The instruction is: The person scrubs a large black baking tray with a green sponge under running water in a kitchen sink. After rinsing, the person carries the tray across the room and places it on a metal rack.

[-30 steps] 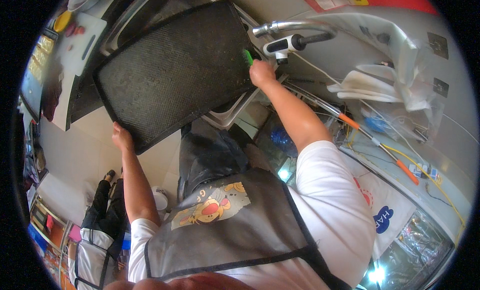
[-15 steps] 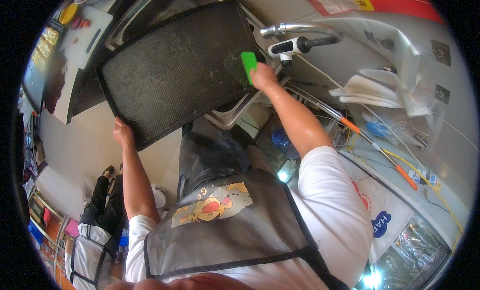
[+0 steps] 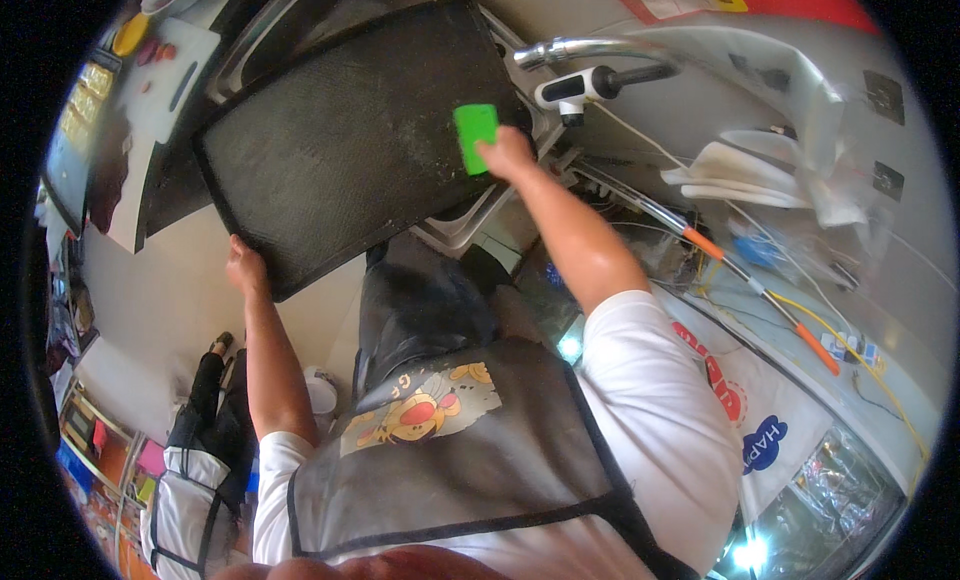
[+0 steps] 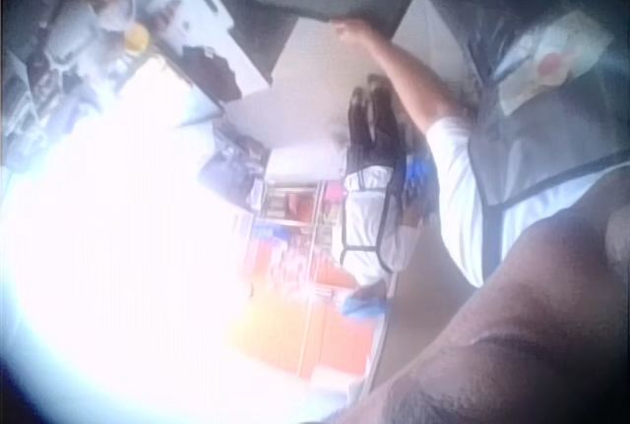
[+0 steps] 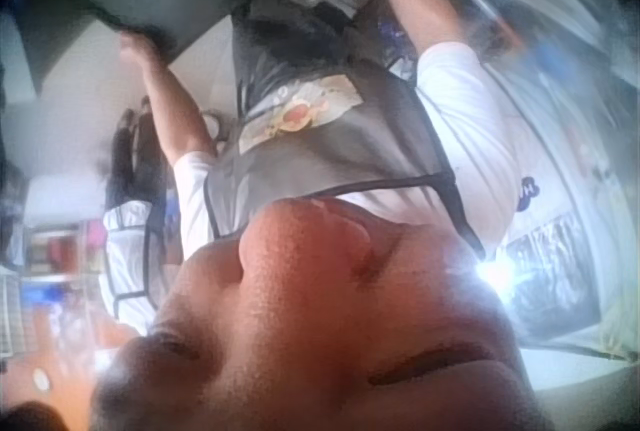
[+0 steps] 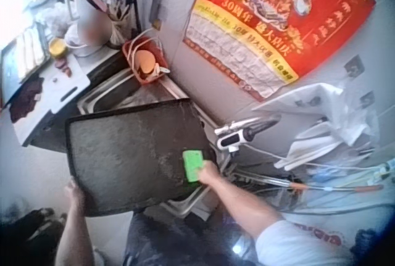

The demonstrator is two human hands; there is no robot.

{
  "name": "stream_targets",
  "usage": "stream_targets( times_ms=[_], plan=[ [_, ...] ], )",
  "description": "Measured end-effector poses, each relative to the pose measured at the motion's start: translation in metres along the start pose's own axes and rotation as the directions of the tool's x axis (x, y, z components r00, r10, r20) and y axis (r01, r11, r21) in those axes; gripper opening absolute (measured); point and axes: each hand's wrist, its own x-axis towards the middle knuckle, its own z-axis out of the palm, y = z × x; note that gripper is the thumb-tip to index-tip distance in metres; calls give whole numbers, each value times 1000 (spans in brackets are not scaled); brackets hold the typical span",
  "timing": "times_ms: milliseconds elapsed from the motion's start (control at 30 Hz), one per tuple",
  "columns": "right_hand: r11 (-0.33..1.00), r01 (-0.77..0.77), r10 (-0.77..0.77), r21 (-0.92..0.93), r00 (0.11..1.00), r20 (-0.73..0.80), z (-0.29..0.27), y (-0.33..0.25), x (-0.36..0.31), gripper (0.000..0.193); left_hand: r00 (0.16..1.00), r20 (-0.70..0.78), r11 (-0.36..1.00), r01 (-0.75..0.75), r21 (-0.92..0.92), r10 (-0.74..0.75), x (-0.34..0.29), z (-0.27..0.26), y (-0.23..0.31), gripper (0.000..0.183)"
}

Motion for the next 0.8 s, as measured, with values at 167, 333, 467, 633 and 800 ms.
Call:
stream_targets(
  times_ms=[167,333,467,633,800],
  plan=[
    [990,-81,79,113,997,15,-3,43,1,36,1000,-24,1000,2,-16,-2,6,10,-10,58],
    [997,-23,12,72,990,139,73,-46,-40,35,1000,-3,998,-12,-67,11,2,5,-2,57],
    [985,164,-171,52,964,204,85,-97,-49,40,1000,13,998,-2,-63,3,4,3,-1,56],
    [987,149,-156,54,972,178,53,-77,-53,33,998,21,991,54,-126,-52,2,5,-1,55],
    [978,177,-192,111,972,135,122,-134,-83,35,999,47,985,28,-169,-21,3,4,-8,55]
  ],
)
